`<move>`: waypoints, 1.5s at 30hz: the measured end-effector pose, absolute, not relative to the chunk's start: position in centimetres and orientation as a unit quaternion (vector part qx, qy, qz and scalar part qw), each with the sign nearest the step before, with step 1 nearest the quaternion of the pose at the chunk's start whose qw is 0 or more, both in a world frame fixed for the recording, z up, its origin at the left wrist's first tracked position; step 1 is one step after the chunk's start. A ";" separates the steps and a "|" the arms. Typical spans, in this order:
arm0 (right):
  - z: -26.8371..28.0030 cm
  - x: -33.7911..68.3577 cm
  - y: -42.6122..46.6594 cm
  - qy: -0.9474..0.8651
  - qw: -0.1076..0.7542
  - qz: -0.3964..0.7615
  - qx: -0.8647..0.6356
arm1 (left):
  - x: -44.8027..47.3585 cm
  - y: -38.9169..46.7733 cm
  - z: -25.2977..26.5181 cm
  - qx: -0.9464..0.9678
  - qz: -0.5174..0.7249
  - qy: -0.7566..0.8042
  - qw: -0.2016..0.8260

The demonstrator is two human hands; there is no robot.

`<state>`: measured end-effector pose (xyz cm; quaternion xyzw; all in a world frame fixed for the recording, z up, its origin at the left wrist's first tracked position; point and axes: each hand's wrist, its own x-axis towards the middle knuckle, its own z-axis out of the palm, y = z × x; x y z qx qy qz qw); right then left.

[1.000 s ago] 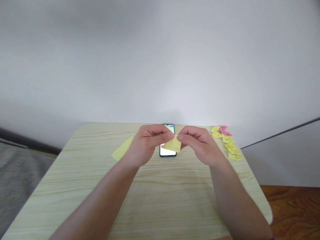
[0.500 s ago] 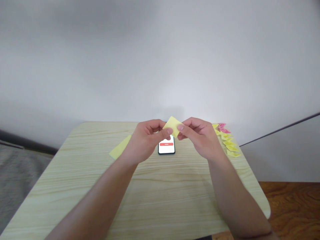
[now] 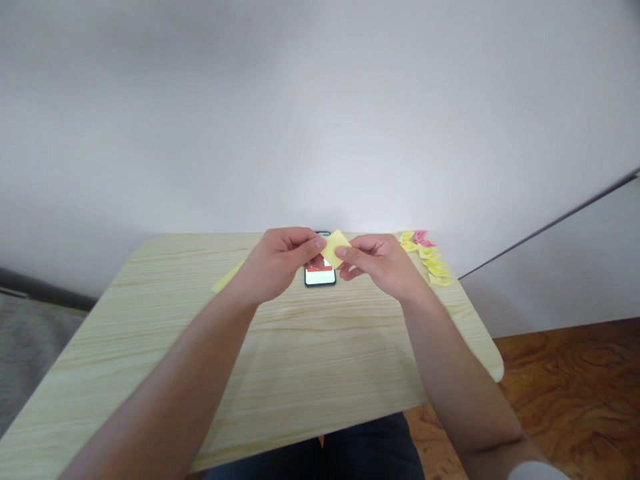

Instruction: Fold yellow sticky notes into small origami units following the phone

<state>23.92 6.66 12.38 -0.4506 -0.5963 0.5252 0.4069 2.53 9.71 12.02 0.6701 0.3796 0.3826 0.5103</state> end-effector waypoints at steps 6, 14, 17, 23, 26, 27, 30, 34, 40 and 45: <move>10.3 23.5 4.0 -0.568 0.407 0.559 -0.447 | 2.1 6.2 11.0 0.689 0.386 0.410 0.456; 7.8 22.8 1.3 -0.592 0.455 0.513 -0.423 | 2.2 3.1 8.4 0.642 0.424 0.427 0.475; 7.1 22.8 1.0 -0.617 0.458 0.480 -0.422 | 2.4 2.4 7.2 0.642 0.408 0.438 0.479; 6.1 23.2 1.2 -0.614 0.470 0.475 -0.420 | 3.4 1.4 6.1 0.610 0.429 0.437 0.503; 5.3 23.1 1.3 -0.611 0.463 0.464 -0.443 | 3.3 1.7 5.7 0.626 0.411 0.445 0.490; 5.0 23.0 1.4 -0.610 0.462 0.464 -0.446 | 3.2 1.9 5.5 0.622 0.413 0.448 0.492; 4.3 22.6 1.8 -0.595 0.470 0.471 -0.451 | 2.7 2.3 5.1 0.578 0.442 0.453 0.516; 3.5 21.9 2.2 -0.568 0.474 0.500 -0.450 | 2.2 2.6 4.4 0.523 0.468 0.447 0.555; 3.0 21.3 2.3 -0.550 0.466 0.522 -0.456 | 1.8 2.7 3.6 0.520 0.481 0.415 0.571; 2.9 21.0 2.5 -0.544 0.461 0.527 -0.462 | 1.5 3.2 3.5 0.553 0.478 0.425 0.534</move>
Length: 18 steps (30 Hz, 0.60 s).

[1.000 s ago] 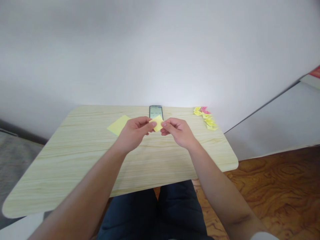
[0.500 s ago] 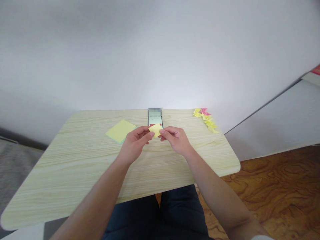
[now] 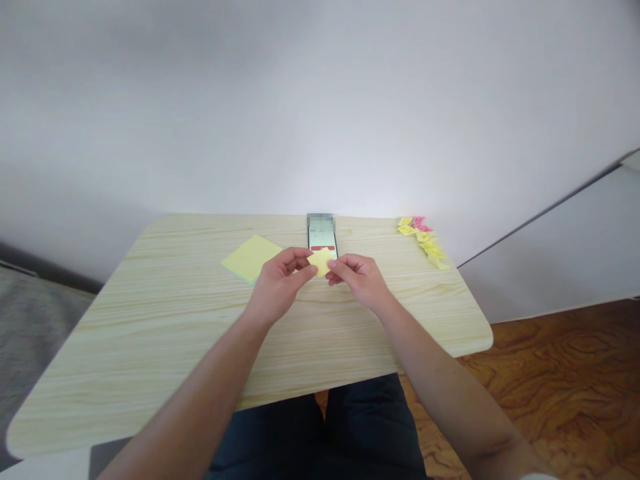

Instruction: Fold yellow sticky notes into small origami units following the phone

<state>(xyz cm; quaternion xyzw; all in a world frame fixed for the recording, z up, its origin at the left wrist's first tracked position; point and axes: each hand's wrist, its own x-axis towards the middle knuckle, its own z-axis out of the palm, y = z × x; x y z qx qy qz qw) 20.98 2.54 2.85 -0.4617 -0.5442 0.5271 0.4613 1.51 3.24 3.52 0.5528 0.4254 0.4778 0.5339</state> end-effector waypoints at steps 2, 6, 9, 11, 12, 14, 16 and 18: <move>2.7 20.9 2.7 -0.547 0.460 0.526 -0.461 | 1.4 3.5 3.7 0.568 0.461 0.427 0.531; 2.3 21.3 3.0 -0.552 0.453 0.526 -0.462 | 1.7 4.2 3.3 0.583 0.444 0.427 0.529; 1.9 21.8 2.8 -0.562 0.442 0.513 -0.474 | 2.2 4.3 2.3 0.570 0.452 0.425 0.539; 1.6 22.0 2.6 -0.564 0.433 0.514 -0.480 | 2.5 4.3 1.7 0.563 0.447 0.418 0.555; 1.4 22.0 2.5 -0.562 0.430 0.520 -0.479 | 2.7 4.2 1.4 0.560 0.446 0.414 0.563; 1.3 22.2 2.2 -0.559 0.428 0.526 -0.477 | 2.9 4.0 1.1 0.560 0.440 0.407 0.573; 1.2 23.0 1.8 -0.563 0.438 0.492 -0.499 | 2.9 3.8 1.0 0.560 0.439 0.408 0.572; 1.2 24.8 1.2 -0.558 0.463 0.395 -0.565 | 2.9 3.7 1.0 0.559 0.444 0.411 0.567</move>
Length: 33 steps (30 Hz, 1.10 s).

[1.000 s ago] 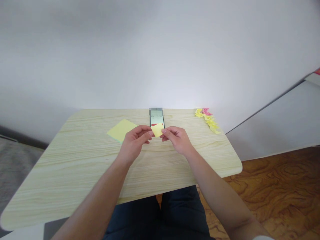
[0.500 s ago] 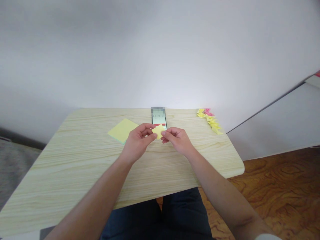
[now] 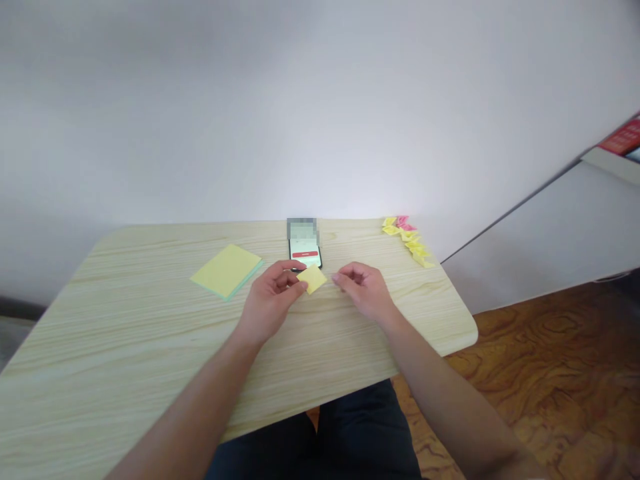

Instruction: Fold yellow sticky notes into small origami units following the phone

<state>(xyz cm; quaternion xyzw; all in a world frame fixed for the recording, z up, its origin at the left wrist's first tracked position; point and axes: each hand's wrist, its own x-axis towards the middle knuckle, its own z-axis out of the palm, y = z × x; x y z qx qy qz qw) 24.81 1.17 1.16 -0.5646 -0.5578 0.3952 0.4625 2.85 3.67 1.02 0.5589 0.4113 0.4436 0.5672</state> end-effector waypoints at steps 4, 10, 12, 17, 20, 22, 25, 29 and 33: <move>0.8 31.6 0.0 -0.464 0.483 0.118 -0.733 | 2.6 3.7 1.0 0.555 0.446 0.407 0.572; -0.2 40.2 0.0 -0.413 0.299 -0.027 -0.860 | 2.6 3.9 0.7 0.543 0.451 0.413 0.576; -0.6 41.1 0.2 -0.421 0.284 -0.021 -0.861 | 2.6 3.9 0.7 0.539 0.451 0.416 0.577; -1.1 42.2 0.6 -0.448 0.282 -0.005 -0.848 | 2.7 4.0 0.8 0.534 0.458 0.417 0.576; -1.4 43.1 0.6 -0.462 0.292 0.003 -0.837 | 2.7 4.0 1.0 0.535 0.459 0.424 0.569; -1.6 43.7 0.5 -0.462 0.302 -0.001 -0.833 | 2.7 3.9 1.2 0.537 0.456 0.430 0.565; -1.9 44.2 0.2 -0.460 0.315 -0.007 -0.830 | 2.7 3.9 1.3 0.534 0.451 0.437 0.566; -2.0 44.6 0.2 -0.483 0.313 0.003 -0.818 | 2.7 3.9 1.2 0.533 0.451 0.436 0.567; -1.9 44.6 0.6 -0.512 0.308 0.008 -0.802 | 2.8 3.9 1.2 0.552 0.456 0.436 0.546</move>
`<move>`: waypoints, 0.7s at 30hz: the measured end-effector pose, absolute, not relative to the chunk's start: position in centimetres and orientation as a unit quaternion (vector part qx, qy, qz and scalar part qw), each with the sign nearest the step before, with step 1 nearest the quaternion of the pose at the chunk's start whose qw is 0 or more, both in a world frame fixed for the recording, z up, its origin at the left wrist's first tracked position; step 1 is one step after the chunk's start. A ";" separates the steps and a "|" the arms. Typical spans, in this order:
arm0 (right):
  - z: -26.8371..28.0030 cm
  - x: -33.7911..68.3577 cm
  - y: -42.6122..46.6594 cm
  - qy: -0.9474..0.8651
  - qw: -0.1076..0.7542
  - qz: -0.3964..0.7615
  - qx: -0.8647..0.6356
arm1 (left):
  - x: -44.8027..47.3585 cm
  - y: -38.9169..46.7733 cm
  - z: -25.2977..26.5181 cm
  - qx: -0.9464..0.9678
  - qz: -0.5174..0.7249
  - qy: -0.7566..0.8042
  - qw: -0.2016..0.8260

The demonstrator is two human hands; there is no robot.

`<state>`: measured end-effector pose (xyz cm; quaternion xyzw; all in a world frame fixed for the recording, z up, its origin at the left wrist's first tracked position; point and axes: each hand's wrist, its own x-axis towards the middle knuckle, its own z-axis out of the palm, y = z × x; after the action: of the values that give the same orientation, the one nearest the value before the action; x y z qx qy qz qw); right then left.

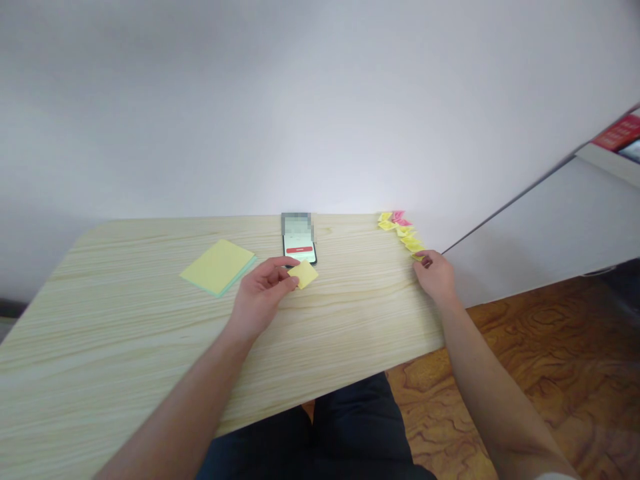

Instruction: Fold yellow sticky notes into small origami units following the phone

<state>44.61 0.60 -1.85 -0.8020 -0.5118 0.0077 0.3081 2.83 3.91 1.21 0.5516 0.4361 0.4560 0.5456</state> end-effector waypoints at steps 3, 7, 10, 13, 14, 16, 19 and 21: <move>-1.5 44.6 0.8 -0.524 0.313 0.007 -0.792 | 2.9 3.8 1.3 0.559 0.452 0.455 0.527; -0.4 43.1 0.7 -0.517 0.342 -0.009 -0.785 | 2.8 3.8 1.1 0.537 0.451 0.461 0.545; 0.6 38.9 0.5 -0.524 0.379 -0.016 -0.763 | 2.7 4.0 0.6 0.519 0.466 0.425 0.577; 1.7 32.4 0.1 -0.603 0.464 0.054 -0.647 | 2.6 3.9 0.6 0.497 0.480 0.391 0.608; 2.1 30.2 0.0 -0.642 0.471 0.089 -0.599 | 2.6 3.9 0.6 0.488 0.483 0.386 0.616; 2.7 26.4 -0.2 -0.706 0.466 0.151 -0.512 | 2.7 3.7 0.9 0.470 0.487 0.380 0.631; 3.4 22.9 0.1 -0.738 0.472 0.180 -0.447 | 2.8 3.5 1.3 0.449 0.491 0.371 0.648; 3.5 22.0 0.7 -0.742 0.478 0.188 -0.431 | 2.8 3.6 1.3 0.453 0.494 0.371 0.642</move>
<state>22.00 0.70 3.54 -0.4315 -0.7418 0.1879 0.4778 2.77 3.58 1.27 0.4534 0.3708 0.4943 0.6423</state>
